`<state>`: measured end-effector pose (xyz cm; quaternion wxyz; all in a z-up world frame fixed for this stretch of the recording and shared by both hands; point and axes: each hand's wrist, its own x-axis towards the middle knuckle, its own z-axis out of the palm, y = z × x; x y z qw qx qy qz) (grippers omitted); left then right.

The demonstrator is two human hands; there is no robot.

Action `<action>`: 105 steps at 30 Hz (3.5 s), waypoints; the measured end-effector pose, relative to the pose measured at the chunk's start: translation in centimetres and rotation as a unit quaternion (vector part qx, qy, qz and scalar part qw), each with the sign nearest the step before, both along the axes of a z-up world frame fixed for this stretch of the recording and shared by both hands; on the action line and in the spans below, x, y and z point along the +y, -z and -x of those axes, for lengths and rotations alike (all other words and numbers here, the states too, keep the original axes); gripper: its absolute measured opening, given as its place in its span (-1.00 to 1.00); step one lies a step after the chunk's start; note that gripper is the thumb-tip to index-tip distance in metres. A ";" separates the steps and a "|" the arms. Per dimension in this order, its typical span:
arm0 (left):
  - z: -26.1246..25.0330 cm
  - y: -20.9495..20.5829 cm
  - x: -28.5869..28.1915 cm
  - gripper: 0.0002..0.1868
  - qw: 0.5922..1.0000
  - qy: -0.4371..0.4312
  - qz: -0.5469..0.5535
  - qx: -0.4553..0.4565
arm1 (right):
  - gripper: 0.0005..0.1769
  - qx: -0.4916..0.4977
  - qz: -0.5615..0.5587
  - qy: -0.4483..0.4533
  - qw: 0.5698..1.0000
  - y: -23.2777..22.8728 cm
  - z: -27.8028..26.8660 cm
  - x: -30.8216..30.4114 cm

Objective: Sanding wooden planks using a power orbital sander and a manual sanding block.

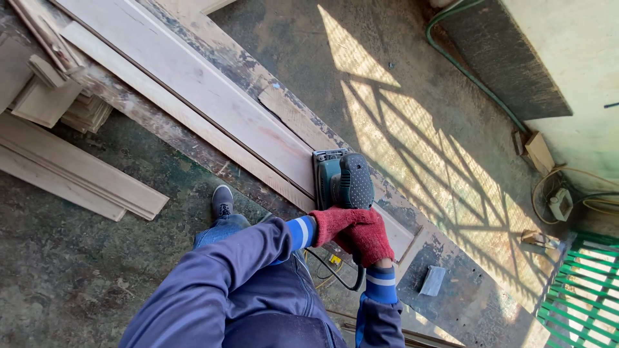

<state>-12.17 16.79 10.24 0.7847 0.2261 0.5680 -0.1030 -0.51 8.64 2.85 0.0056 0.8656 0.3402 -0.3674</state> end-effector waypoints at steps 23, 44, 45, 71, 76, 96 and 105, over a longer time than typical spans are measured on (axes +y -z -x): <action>15.1 5.9 18.2 -0.29 0.961 -0.056 0.054 -0.264 | -0.37 -0.039 0.095 -0.013 0.995 -7.9 17.3 23.3; 29.1 7.0 34.9 -0.39 0.940 -0.173 0.045 -0.289 | -0.62 0.097 -0.107 -0.037 0.989 -5.6 29.2 40.3; 28.9 8.3 35.2 -0.40 0.939 -0.231 0.031 -0.254 | -0.55 0.100 -0.097 -0.028 0.990 -6.0 30.2 41.3; 35.5 7.1 41.5 -0.47 0.940 -0.265 0.010 -0.214 | -0.42 0.128 -0.108 -0.109 0.980 -5.8 35.8 47.7; 31.4 8.1 36.7 -0.45 0.936 -0.277 0.058 -0.212 | -0.43 0.115 -0.089 -0.079 0.986 -5.9 32.8 42.6; 12.1 14.5 11.8 -0.39 0.965 -0.142 0.093 -0.200 | -0.46 0.057 -0.049 0.078 0.994 -5.3 15.9 16.3; 5.5 5.9 1.7 -0.17 0.982 -0.086 0.079 -0.151 | -0.46 0.055 -0.074 0.160 0.983 -4.1 8.3 3.1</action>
